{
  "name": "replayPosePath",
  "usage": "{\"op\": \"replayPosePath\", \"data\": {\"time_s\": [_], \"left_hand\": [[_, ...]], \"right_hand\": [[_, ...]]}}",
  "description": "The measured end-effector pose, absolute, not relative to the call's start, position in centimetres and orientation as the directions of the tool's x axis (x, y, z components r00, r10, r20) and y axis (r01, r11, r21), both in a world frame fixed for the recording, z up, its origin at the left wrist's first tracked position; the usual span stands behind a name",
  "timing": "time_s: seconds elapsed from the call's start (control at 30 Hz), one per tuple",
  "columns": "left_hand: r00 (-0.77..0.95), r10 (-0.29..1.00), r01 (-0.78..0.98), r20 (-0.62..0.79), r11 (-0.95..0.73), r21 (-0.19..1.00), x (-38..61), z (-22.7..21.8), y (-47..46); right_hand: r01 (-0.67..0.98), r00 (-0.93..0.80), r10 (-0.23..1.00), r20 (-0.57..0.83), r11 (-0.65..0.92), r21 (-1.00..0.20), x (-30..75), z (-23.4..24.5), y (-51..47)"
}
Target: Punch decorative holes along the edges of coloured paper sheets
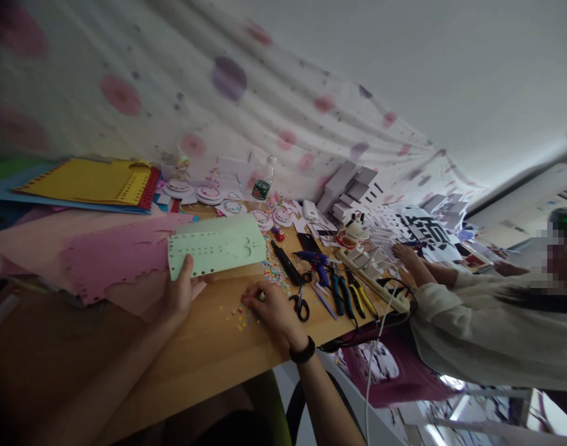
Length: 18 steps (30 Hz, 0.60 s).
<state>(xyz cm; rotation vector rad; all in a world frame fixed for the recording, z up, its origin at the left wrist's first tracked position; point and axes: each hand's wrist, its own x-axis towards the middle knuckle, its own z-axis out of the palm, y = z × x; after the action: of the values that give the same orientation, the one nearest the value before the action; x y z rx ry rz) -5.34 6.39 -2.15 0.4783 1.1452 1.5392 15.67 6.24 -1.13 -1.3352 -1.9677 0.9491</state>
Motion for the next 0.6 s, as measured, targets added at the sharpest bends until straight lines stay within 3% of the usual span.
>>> {"op": "replayPosePath", "data": {"time_s": [0.33, 0.6], "left_hand": [[-0.322, 0.907, -0.569, -0.272, 0.044, 0.821, -5.2, -2.0, 6.5], [-0.292, 0.893, -0.556, -0.343, 0.133, 0.820, -5.4, -2.0, 6.3]], "right_hand": [[0.447, -0.312, 0.948, -0.057, 0.094, -0.889, 16.1, 0.9, 6.4], [0.383, -0.222, 0.974, -0.053, 0.037, -0.923, 16.2, 0.9, 6.4]]}}
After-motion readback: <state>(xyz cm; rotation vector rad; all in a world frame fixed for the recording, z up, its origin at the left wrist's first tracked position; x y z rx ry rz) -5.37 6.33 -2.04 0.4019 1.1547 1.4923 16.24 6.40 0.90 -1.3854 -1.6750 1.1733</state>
